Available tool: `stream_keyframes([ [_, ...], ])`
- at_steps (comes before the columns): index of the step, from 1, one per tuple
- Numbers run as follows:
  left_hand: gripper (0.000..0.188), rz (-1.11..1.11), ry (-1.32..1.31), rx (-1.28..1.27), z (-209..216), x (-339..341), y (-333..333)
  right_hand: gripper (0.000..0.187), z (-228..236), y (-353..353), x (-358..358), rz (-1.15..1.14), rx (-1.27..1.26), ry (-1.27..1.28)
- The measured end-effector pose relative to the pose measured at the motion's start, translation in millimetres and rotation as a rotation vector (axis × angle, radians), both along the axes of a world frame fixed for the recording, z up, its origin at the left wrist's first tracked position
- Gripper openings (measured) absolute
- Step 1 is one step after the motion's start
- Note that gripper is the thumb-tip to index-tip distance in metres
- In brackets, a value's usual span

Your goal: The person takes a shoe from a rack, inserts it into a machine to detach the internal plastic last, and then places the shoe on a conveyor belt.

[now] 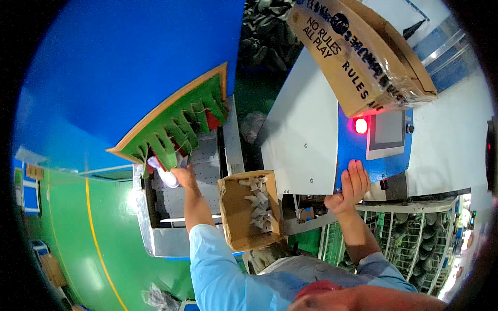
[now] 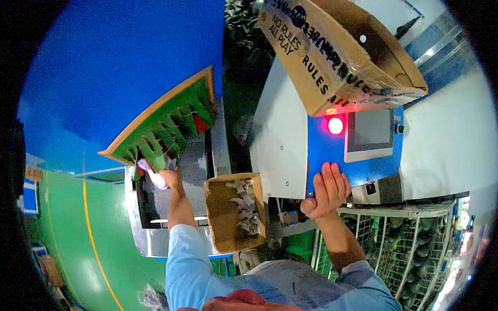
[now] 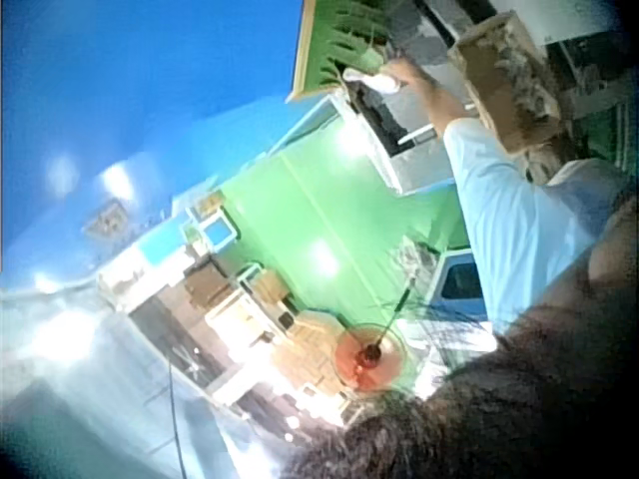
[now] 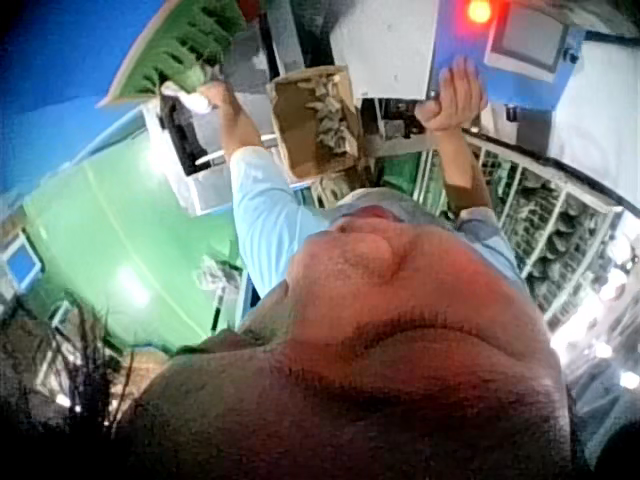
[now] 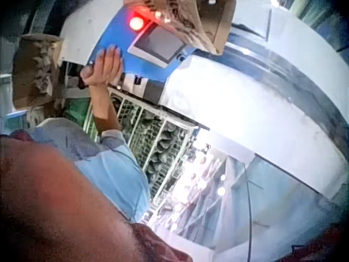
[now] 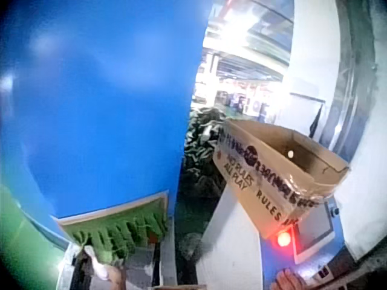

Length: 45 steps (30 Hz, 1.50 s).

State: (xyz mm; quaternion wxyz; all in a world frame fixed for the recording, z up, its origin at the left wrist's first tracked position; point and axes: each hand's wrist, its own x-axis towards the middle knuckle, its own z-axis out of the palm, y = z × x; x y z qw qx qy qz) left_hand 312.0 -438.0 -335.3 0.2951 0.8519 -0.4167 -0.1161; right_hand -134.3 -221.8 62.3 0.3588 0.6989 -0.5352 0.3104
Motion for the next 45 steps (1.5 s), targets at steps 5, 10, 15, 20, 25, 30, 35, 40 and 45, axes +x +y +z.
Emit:
stream_keyframes([
  [5, 0.066, -0.036, 0.001, 0.119, 41.8, -19.0, 11.2, 0.052, -2.2, 6.9, -2.6, -0.045, -0.003, 0.076],
  [10, 0.039, -0.137, 1.114, 0.08, 122.6, 28.3, 34.9, 0.052, -1.2, -4.1, 2.7, -0.011, -0.056, -0.009],
  [15, 0.043, -0.466, 1.561, -0.067, 168.7, 51.6, 150.7, 0.045, 28.9, 5.9, 22.5, 0.041, 0.036, -0.113],
  [20, 0.074, -0.55, 1.94, -0.068, 264.7, -54.9, 305.7, 0.058, 5.9, 77.7, 59.5, 0.489, 0.276, -0.687],
  [25, 0.099, -0.096, 2.114, 0.476, 294.0, -160.4, 422.0, 0.112, -32.1, 124.7, 92.7, 0.855, 1.245, -2.037],
  [30, 0.104, -0.776, 1.605, 0.135, 315.3, -185.2, 413.5, 0.112, -19.2, 124.4, 80.6, 1.14, 1.125, -1.81],
  [35, 0.086, -0.608, 1.652, -0.074, 328.1, -229.3, 390.4, 0.136, 16.7, 175.4, 29.9, 0.875, 0.906, -1.24],
  [40, 0.062, -0.645, 1.175, -0.072, 339.5, -287.5, 414.2, 0.132, 9.3, 222.9, -14.5, 0.762, 0.608, -1.219],
  [45, 0.06, -0.913, 0.641, -0.115, 331.1, -312.5, 421.2, 0.123, 23.5, 274.7, -44.6, 0.394, 0.603, -1.131],
])
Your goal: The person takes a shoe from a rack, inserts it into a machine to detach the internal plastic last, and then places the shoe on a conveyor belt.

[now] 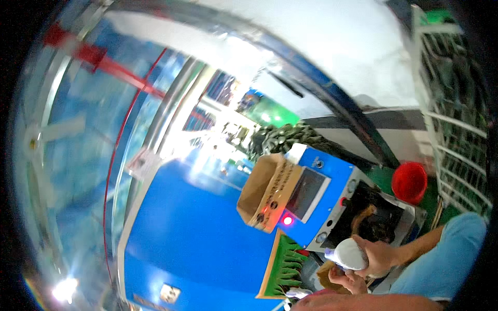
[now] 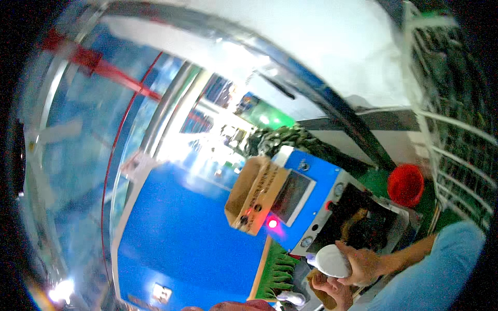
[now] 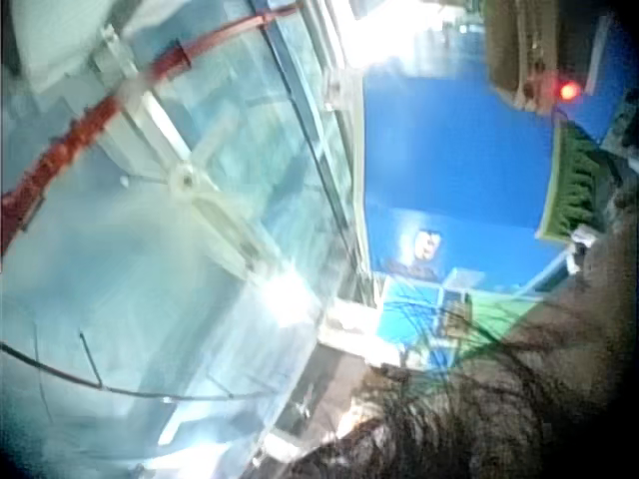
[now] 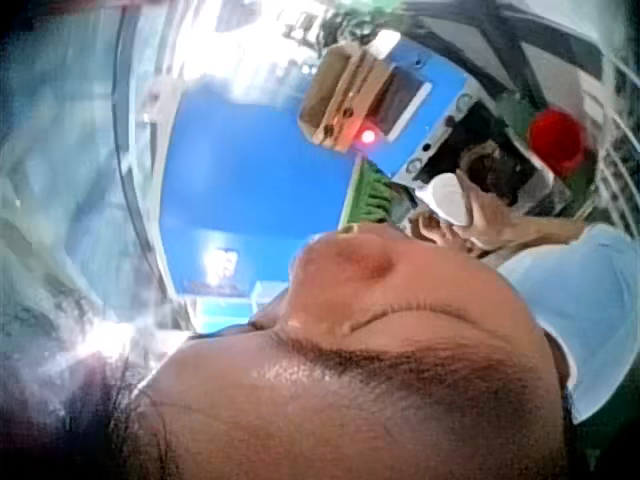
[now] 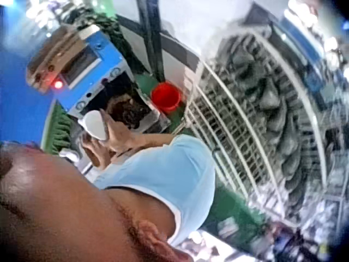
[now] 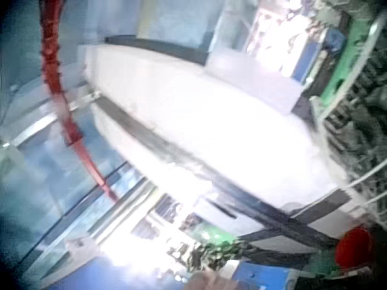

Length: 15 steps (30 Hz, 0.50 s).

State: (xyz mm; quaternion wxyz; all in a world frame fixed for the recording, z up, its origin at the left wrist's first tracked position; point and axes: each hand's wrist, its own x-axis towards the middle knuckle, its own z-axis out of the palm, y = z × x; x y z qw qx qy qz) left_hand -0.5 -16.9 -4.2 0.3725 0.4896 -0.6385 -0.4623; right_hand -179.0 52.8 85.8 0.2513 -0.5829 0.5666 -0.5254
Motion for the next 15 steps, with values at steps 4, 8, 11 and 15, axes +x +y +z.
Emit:
stream_keyframes([
  [4, 0.058, -0.082, -0.27, -0.273, 0.3, -7.9, 1.7, 0.118, 7.1, 17.5, -17.4, -0.069, -0.163, 0.118],
  [8, 0.057, -0.124, -0.393, -0.467, -1.9, -10.3, -6.6, 0.111, 10.3, 27.3, -28.1, -0.107, 0.028, 0.142],
  [11, 0.038, -0.219, -0.418, -0.575, 3.2, -10.7, -11.9, 0.112, 23.4, 22.5, -31.1, 0.031, 0.109, 0.239],
  [15, 0.036, -0.307, -0.434, -0.212, 18.0, 5.0, 0.0, 0.111, 15.6, 12.3, -39.5, 0.163, 0.223, 0.113],
])
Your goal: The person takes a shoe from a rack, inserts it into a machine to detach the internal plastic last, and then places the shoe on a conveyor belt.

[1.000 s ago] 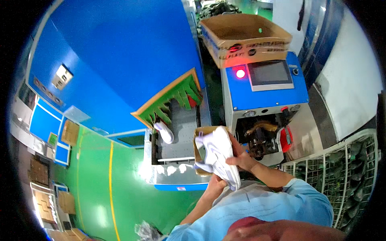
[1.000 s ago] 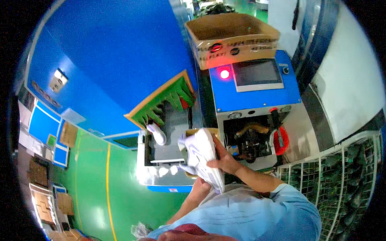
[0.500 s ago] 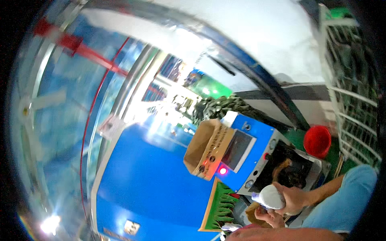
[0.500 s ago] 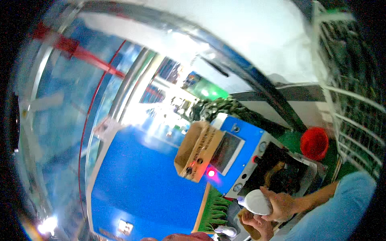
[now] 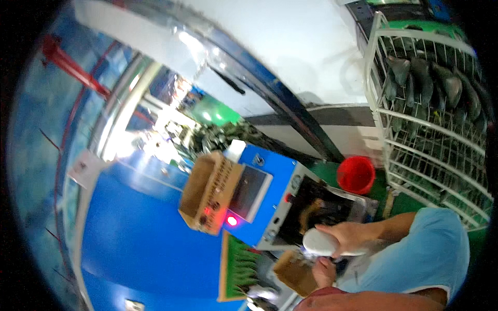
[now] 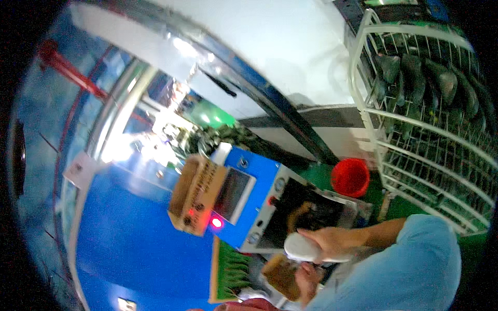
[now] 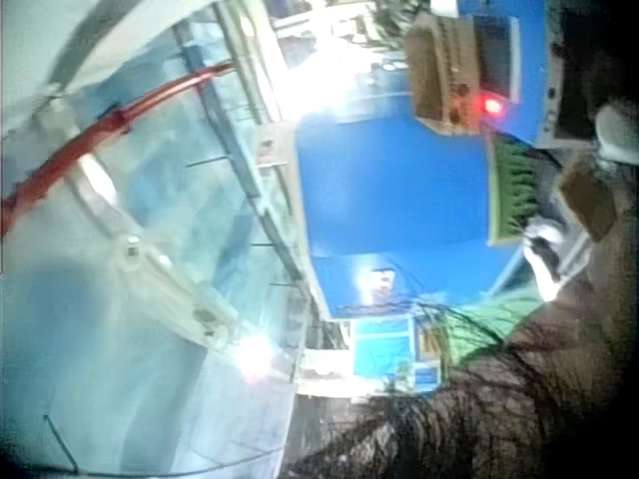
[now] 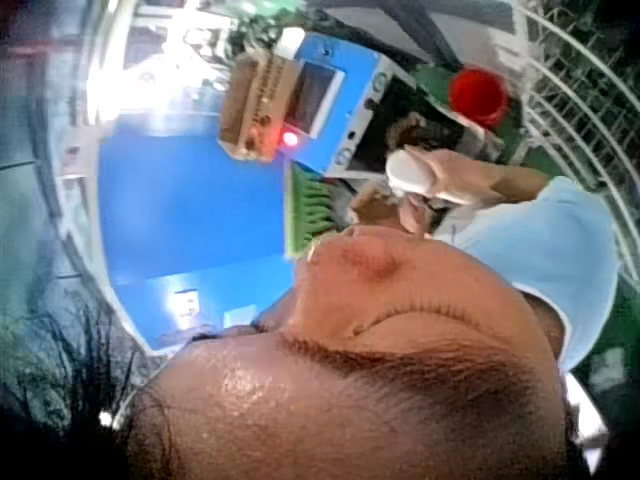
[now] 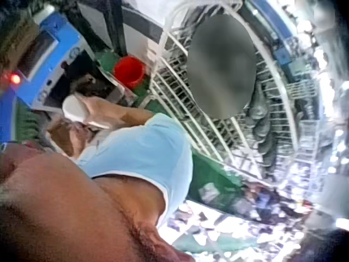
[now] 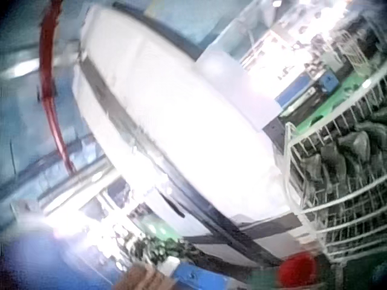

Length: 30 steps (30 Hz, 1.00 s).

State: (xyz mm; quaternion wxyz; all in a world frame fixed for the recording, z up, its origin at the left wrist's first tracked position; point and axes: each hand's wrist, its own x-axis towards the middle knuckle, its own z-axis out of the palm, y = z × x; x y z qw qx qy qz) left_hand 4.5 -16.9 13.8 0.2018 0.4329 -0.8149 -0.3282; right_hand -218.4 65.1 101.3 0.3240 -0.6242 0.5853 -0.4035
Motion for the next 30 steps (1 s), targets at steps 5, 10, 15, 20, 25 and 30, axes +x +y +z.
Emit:
stream_keyframes([
  [5, 0.036, -0.018, 0.583, 0.592, -2.7, -4.4, -22.9, 0.079, -85.9, -14.8, -49.4, 0.013, 0.192, -0.983],
  [10, 0.039, 0.412, 1.246, 1.397, -42.7, 7.7, -29.8, 0.051, -136.5, 2.4, -65.3, 0.053, 0.491, -1.801],
  [15, 0.065, 0.124, 0.994, 1.686, -54.9, -10.2, 10.6, 0.088, -126.4, 50.1, -51.7, -0.179, 0.74, -1.135],
  [20, 0.045, 0.119, 0.707, 1.399, -14.2, -18.9, 3.1, 0.09, -113.1, 44.1, -43.3, -0.268, 0.688, -0.89],
  [25, 0.034, 0.206, 0.347, 0.916, -30.6, -12.9, -8.1, 0.093, -108.9, 11.0, -19.8, -0.131, 0.429, -1.052],
  [30, 0.035, 0.011, 0.486, 0.513, -25.3, -14.7, 4.6, 0.093, -95.9, 2.7, -33.5, -0.234, 0.29, -1.168],
])
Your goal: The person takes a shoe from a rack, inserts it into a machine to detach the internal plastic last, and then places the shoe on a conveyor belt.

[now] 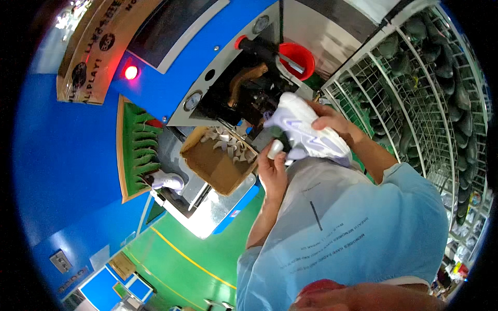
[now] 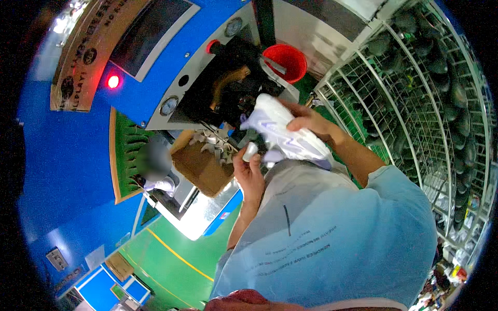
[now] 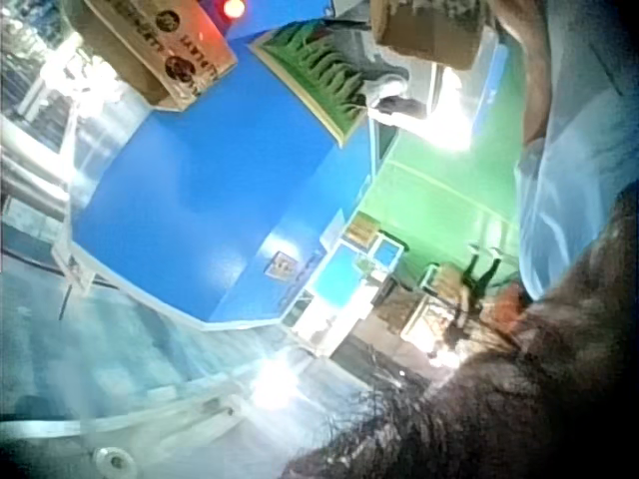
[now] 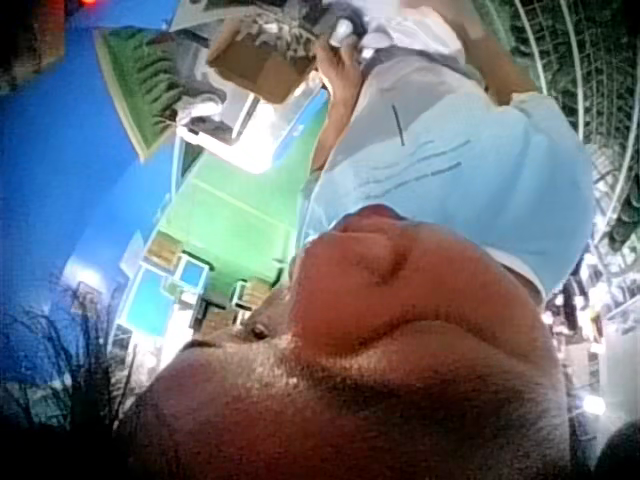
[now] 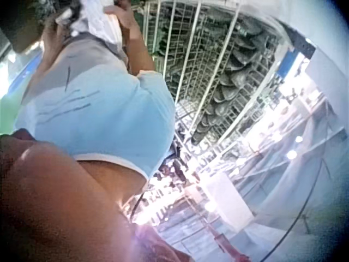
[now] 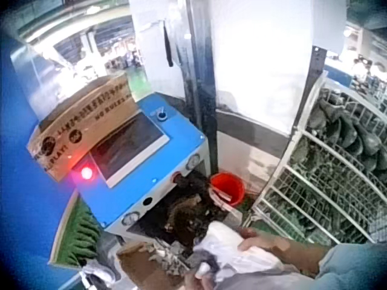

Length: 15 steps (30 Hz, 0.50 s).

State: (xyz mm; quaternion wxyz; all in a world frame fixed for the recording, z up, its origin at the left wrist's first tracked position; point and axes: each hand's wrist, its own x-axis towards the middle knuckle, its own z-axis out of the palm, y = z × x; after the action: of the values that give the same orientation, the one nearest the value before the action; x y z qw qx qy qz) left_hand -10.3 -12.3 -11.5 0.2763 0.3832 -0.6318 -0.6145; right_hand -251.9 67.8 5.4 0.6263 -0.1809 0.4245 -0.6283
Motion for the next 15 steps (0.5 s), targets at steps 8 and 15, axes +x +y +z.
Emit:
stream_keyframes([
  [8, 0.038, -0.137, 0.21, 0.337, -31.4, -14.6, -5.6, 0.096, -23.1, -57.4, -18.6, -0.231, 0.149, 0.453],
  [15, 0.047, -0.056, 0.223, 0.575, -78.6, -35.7, -27.6, 0.107, 23.0, -118.3, -2.0, 0.025, 0.273, 1.131],
])
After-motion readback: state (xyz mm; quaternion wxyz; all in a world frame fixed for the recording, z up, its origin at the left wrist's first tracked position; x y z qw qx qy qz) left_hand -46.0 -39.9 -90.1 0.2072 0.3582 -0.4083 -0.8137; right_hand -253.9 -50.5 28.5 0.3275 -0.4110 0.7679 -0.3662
